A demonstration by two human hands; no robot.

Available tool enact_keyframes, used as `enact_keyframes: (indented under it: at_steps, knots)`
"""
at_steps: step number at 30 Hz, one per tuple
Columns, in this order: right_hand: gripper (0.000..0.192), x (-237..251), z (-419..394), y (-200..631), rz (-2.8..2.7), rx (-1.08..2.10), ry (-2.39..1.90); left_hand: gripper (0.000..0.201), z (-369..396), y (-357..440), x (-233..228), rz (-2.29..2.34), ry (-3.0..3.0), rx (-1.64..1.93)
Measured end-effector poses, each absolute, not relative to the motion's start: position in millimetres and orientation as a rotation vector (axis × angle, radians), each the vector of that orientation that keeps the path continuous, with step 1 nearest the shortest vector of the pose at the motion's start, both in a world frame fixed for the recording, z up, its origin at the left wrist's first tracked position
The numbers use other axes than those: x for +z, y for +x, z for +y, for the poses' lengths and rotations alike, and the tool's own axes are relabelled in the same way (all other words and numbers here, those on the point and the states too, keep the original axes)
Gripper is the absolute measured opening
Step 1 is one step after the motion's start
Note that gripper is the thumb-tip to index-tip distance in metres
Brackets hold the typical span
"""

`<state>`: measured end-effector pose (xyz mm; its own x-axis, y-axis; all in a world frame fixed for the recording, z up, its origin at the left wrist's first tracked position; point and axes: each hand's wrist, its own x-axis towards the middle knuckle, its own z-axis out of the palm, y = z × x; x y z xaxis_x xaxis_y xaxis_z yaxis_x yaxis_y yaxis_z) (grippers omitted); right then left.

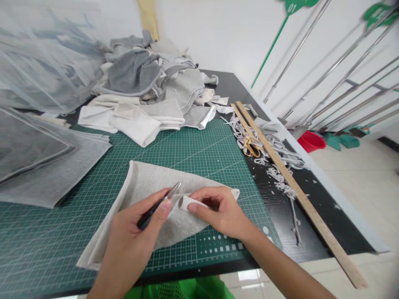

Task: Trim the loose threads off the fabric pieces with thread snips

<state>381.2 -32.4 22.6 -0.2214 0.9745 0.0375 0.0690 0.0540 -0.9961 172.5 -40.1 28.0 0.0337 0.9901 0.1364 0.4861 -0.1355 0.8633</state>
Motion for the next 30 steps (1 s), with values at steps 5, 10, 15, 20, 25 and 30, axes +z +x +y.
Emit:
enact_keyframes:
  at_steps: [5, 10, 15, 20, 25, 30]
  knots:
    - [0.021, 35.1, -39.7, 387.6, -1.759, 1.158, -0.953, 0.029, -48.5, 163.3, 29.4, 1.562, 1.921, 1.063]
    - [0.020, 40.4, -44.0, 403.4, -1.872, 0.946, -0.966, 0.026, -58.5, 148.0, 21.5, 1.333, 2.110, 0.982]
    - [0.009, 38.6, -40.4, 424.4, -1.797, 0.499, -1.311, 0.030, -64.8, 143.3, 6.0, 1.339, 2.182, 0.945]
    - [0.014, 36.3, -32.9, 422.3, -1.894, 0.491, -1.323, 0.036, -66.4, 143.2, -0.9, 1.279, 2.260, 0.927]
    - [0.038, 35.9, -32.4, 407.4, -2.162, 0.642, -1.341, 0.039, -69.0, 139.4, -0.2, 1.406, 2.053, 1.072]
    - [0.024, 43.6, -51.2, 408.1, -2.106, 0.859, -1.172, 0.038, -63.6, 136.5, 0.1, 1.555, 1.892, 1.068]
